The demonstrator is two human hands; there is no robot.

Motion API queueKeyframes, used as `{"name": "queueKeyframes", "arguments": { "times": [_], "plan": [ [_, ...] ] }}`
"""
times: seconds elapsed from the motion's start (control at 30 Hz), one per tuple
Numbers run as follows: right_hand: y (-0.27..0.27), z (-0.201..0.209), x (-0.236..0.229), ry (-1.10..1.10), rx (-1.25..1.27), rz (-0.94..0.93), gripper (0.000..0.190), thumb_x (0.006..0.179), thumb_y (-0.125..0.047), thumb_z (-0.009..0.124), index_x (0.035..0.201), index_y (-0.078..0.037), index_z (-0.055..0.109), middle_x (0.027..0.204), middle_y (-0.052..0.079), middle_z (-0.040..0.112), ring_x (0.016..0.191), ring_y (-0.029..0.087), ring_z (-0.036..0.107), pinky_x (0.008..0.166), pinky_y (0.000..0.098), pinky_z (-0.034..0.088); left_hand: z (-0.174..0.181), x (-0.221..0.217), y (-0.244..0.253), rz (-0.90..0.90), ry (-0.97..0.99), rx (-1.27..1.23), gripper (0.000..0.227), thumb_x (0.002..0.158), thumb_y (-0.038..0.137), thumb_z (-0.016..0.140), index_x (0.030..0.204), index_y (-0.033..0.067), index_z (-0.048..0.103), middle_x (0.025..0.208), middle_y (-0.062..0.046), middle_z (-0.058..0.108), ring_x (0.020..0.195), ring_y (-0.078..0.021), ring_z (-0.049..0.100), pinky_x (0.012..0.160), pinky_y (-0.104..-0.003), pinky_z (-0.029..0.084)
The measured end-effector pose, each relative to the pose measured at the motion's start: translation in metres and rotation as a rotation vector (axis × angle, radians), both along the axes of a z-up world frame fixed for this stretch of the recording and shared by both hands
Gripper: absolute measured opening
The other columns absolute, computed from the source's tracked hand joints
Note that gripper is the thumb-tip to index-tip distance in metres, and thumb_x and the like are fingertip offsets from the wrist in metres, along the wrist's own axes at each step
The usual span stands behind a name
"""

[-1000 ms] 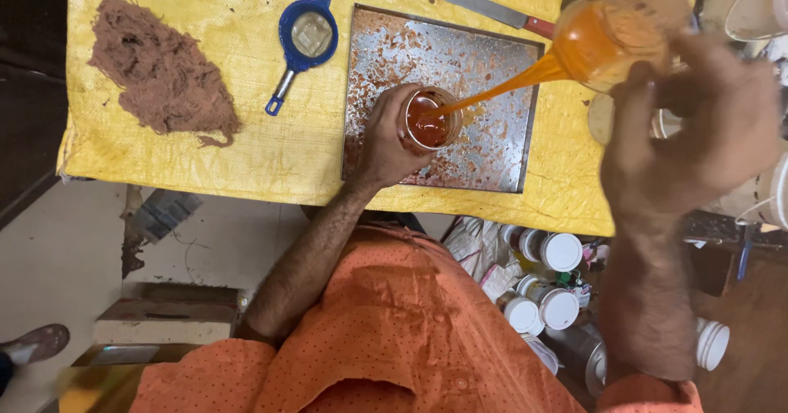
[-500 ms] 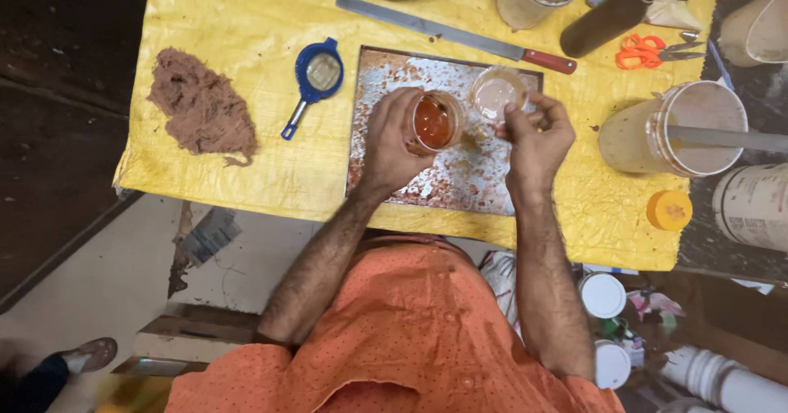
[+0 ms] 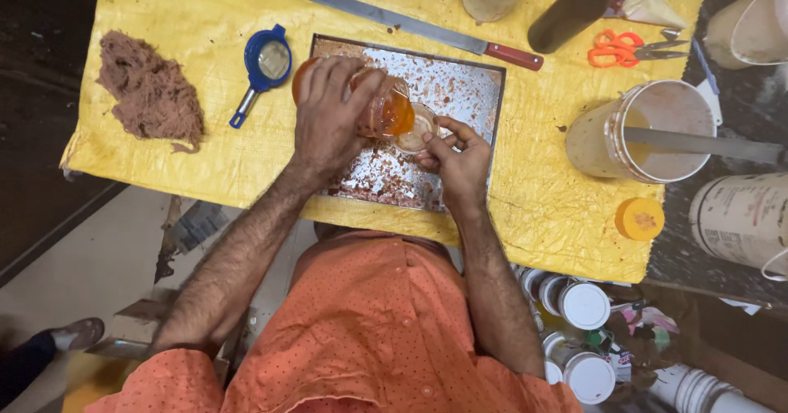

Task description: The person pours a yellow liquid into a small container, adds a red liquid from a bottle, and stirs the mixture with a stick. They then pour the mixed liquid onto a metal tray and place a brown clay-like object on the tray, pressing it down with both hands.

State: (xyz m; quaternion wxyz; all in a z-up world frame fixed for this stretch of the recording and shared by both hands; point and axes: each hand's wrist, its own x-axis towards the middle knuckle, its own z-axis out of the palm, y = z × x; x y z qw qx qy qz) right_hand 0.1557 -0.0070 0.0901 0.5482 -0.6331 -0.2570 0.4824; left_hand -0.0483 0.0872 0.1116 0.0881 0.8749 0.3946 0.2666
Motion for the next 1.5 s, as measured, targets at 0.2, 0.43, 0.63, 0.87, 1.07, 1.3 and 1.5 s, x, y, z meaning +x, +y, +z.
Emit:
{"name": "queueKeyframes", "arguments": {
  "times": [0.2, 0.43, 0.63, 0.87, 1.07, 1.3, 1.5],
  "plan": [
    [0.001, -0.006, 0.005, 0.034, -0.018, 0.01, 0.038, 0.091, 0.003, 0.07, 0.128, 0.008, 0.064, 0.073, 0.007, 0.066, 0.062, 0.014, 0.071, 0.054, 0.0249, 0.063, -0.011, -0.001, -0.001, 0.028, 0.03, 0.043, 0.084, 0.074, 0.036, 0.096, 0.144, 0.0181, 0.055, 0.144, -0.019, 0.05, 0.136, -0.0389, 0.044, 0.114, -0.064, 0.032],
    [0.003, -0.015, 0.007, 0.039, -0.012, 0.022, 0.038, 0.091, 0.006, 0.068, 0.128, 0.009, 0.064, 0.071, 0.009, 0.064, 0.059, 0.017, 0.071, 0.05, 0.0268, 0.064, -0.02, -0.007, 0.001, 0.051, 0.09, 0.104, 0.076, 0.081, 0.024, 0.093, 0.146, 0.0216, 0.056, 0.146, -0.017, 0.053, 0.138, -0.0368, 0.046, 0.118, -0.062, 0.031],
    [0.004, -0.015, 0.005, 0.052, 0.005, 0.027, 0.039, 0.089, 0.006, 0.069, 0.128, 0.009, 0.063, 0.071, 0.01, 0.065, 0.059, 0.018, 0.071, 0.049, 0.0272, 0.064, -0.016, -0.01, 0.004, 0.038, -0.003, 0.049, 0.089, 0.072, 0.04, 0.099, 0.145, 0.0145, 0.054, 0.141, -0.02, 0.052, 0.134, -0.0385, 0.046, 0.115, -0.065, 0.031],
    [0.005, -0.001, 0.013, 0.031, 0.004, 0.033, 0.038, 0.089, 0.006, 0.07, 0.127, 0.01, 0.064, 0.069, 0.01, 0.066, 0.058, 0.017, 0.07, 0.049, 0.0277, 0.063, -0.017, -0.007, -0.002, 0.074, -0.361, -0.365, 0.104, 0.064, 0.023, 0.101, 0.148, 0.0054, 0.043, 0.143, -0.02, 0.047, 0.137, -0.0344, 0.048, 0.117, -0.052, 0.045],
    [0.008, 0.035, 0.025, -0.033, 0.036, 0.028, 0.035, 0.09, 0.009, 0.07, 0.125, 0.01, 0.066, 0.071, 0.008, 0.067, 0.059, 0.015, 0.07, 0.053, 0.0268, 0.063, -0.04, -0.005, -0.008, 0.093, -0.592, -0.555, 0.103, 0.061, 0.01, 0.098, 0.147, 0.0044, 0.043, 0.143, -0.019, 0.047, 0.136, -0.0325, 0.051, 0.112, -0.044, 0.049],
    [0.021, 0.093, 0.011, -0.286, 0.068, 0.088, 0.035, 0.092, 0.01, 0.071, 0.126, 0.009, 0.067, 0.076, 0.006, 0.064, 0.06, 0.017, 0.069, 0.053, 0.0272, 0.06, -0.07, 0.008, -0.017, -0.07, -0.834, -0.503, 0.097, 0.066, 0.004, 0.096, 0.148, 0.0063, 0.045, 0.144, -0.017, 0.049, 0.138, -0.0306, 0.055, 0.111, -0.041, 0.055],
    [0.027, 0.142, -0.002, -0.646, 0.101, 0.155, 0.029, 0.1, 0.008, 0.069, 0.129, 0.007, 0.066, 0.082, 0.008, 0.068, 0.072, 0.019, 0.075, 0.063, 0.0294, 0.066, -0.088, 0.013, -0.019, -0.076, -0.785, -0.511, 0.102, 0.067, 0.013, 0.101, 0.149, 0.0029, 0.041, 0.142, -0.018, 0.048, 0.136, -0.03, 0.053, 0.115, -0.045, 0.054]
  ]
}}
